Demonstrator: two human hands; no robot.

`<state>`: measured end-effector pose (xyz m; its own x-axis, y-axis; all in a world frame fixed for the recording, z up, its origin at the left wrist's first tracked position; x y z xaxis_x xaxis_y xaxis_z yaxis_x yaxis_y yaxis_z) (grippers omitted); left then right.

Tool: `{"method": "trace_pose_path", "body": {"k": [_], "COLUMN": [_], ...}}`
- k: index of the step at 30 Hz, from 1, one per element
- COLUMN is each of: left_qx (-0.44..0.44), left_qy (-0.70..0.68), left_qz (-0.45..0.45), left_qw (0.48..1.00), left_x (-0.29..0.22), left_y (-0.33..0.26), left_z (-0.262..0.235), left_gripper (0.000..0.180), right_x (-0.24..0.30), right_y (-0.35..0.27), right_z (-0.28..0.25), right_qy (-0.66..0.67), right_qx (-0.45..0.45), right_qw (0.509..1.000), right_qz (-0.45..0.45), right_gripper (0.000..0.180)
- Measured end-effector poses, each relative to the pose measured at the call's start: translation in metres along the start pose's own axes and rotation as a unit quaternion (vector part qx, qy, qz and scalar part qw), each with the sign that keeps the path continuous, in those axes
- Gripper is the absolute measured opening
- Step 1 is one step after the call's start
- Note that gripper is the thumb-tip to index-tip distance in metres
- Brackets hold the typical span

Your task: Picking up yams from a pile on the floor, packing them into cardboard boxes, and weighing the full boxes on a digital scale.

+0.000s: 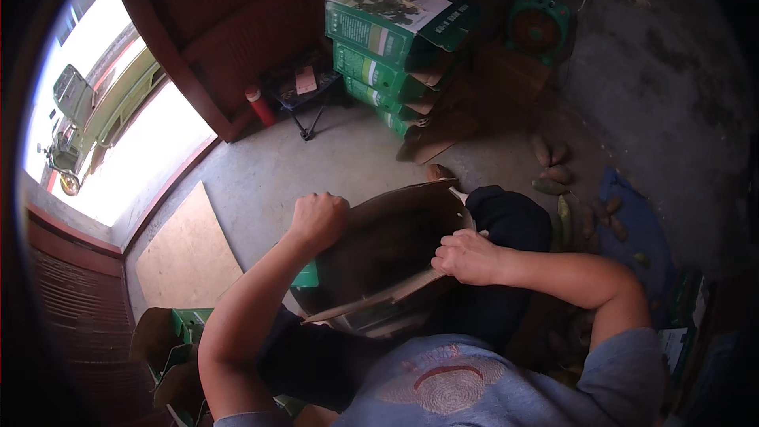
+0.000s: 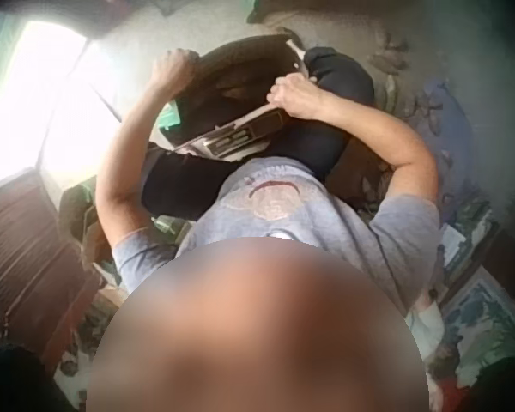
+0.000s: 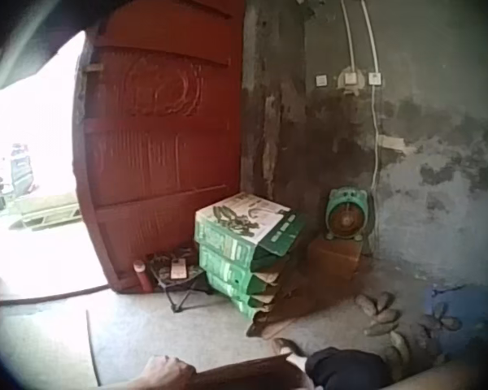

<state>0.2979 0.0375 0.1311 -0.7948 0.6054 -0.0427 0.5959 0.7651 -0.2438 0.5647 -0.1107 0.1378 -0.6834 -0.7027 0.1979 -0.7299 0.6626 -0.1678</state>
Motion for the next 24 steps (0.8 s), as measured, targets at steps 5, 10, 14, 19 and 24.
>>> {"method": "trace_pose_path", "body": {"k": [5,10,14,19,24], "left_qx": [-0.064,-0.088,-0.114,-0.183,-0.181], "left_qy": [0.008,-0.035,-0.074,-0.023,-0.023], "left_qz": [0.109,0.076,0.032,-0.003,-0.123], "left_qw": [0.992,0.993,0.99,0.983,0.975], "left_x": [0.006,0.045,0.093,0.173,0.28], "left_y": [0.012,-0.014,-0.035,-0.056,-0.108], "left_z": [-0.017,-0.021,-0.025,-0.057,-0.047], "left_gripper": [0.013,0.015,0.014,0.012,0.014], "right_x": [0.008,0.046,0.064,0.092,0.126], "right_y": [0.016,0.062,0.109,0.172,0.272], "right_z": [-0.022,-0.049,-0.074,-0.118,-0.104], "right_qy": [-0.029,-0.051,-0.081,-0.141,-0.171], "right_qx": [-0.019,-0.026,-0.028,-0.066,-0.093], "right_qw": [0.999,0.998,0.996,0.988,0.977], "right_qz": [0.009,0.01,-0.016,-0.019,-0.091], "right_gripper": [0.014,0.02,0.019,0.016,0.012]}}
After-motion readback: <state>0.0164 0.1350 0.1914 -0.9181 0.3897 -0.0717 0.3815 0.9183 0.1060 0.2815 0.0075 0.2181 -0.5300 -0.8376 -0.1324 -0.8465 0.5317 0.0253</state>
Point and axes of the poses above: each hand's wrist, its own y-axis towards the middle knuckle, its own z-axis out of the palm, x = y × z, the point moved 1 cm from there along y, towards the middle knuckle, and after that the axes turned 5 degrees about x, right-handed, at the moved point
